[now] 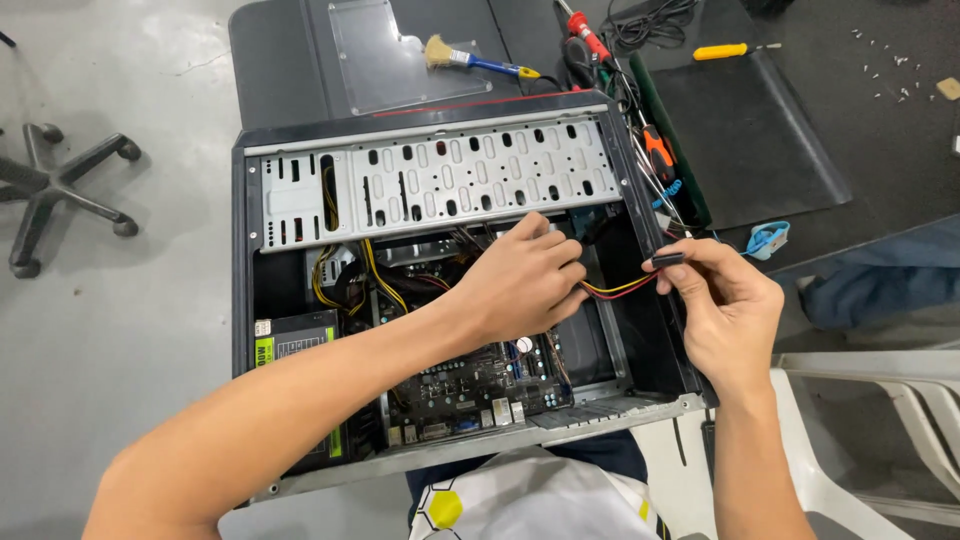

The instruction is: Installing a hard drive and connecting internal cables inside a desktop computer case during a repair task.

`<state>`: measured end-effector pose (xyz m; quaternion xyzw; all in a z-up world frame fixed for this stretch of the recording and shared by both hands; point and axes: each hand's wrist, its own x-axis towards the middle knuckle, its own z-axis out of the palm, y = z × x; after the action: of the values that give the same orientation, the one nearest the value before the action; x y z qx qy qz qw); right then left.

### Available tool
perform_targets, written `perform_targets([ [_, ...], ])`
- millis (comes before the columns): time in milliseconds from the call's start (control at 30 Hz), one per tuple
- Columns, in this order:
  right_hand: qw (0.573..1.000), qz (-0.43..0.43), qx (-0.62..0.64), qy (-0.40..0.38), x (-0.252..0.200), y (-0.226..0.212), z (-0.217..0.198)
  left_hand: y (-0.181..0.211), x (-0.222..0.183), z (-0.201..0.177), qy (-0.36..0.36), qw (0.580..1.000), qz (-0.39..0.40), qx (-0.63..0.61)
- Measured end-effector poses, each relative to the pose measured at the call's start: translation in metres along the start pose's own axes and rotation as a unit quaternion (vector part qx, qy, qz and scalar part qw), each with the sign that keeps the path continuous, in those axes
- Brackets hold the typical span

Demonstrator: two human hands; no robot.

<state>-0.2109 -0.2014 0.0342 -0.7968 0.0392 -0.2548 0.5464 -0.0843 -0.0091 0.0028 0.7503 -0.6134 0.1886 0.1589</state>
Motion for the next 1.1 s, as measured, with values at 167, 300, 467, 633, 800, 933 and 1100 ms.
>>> perform_targets([
  [167,1.000,-0.004,0.008,0.000,-0.001,0.000,-0.001,0.000,-0.001,0.003,0.013,1.000,-0.002,-0.013],
  [300,0.997,-0.080,0.011,-0.004,0.005,0.013,-0.002,0.000,-0.001,0.008,0.061,0.997,0.000,-0.038],
  [467,0.997,-0.082,0.013,-0.007,0.004,0.014,-0.002,0.000,-0.002,0.010,0.065,0.997,-0.001,-0.039],
  [633,0.997,-0.075,0.008,-0.006,0.003,0.012,-0.002,0.000,-0.002,0.010,0.048,0.998,-0.002,-0.035],
  [800,0.999,-0.040,0.008,0.022,0.000,0.012,-0.001,0.005,-0.006,0.011,-0.002,0.997,0.006,-0.075],
  [933,0.999,-0.028,-0.018,0.036,-0.001,0.006,0.001,0.005,-0.006,0.012,-0.019,0.997,0.002,-0.080],
  [1100,0.998,-0.022,-0.029,0.043,-0.001,0.013,0.000,0.004,-0.007,0.015,-0.052,0.997,0.007,-0.057],
])
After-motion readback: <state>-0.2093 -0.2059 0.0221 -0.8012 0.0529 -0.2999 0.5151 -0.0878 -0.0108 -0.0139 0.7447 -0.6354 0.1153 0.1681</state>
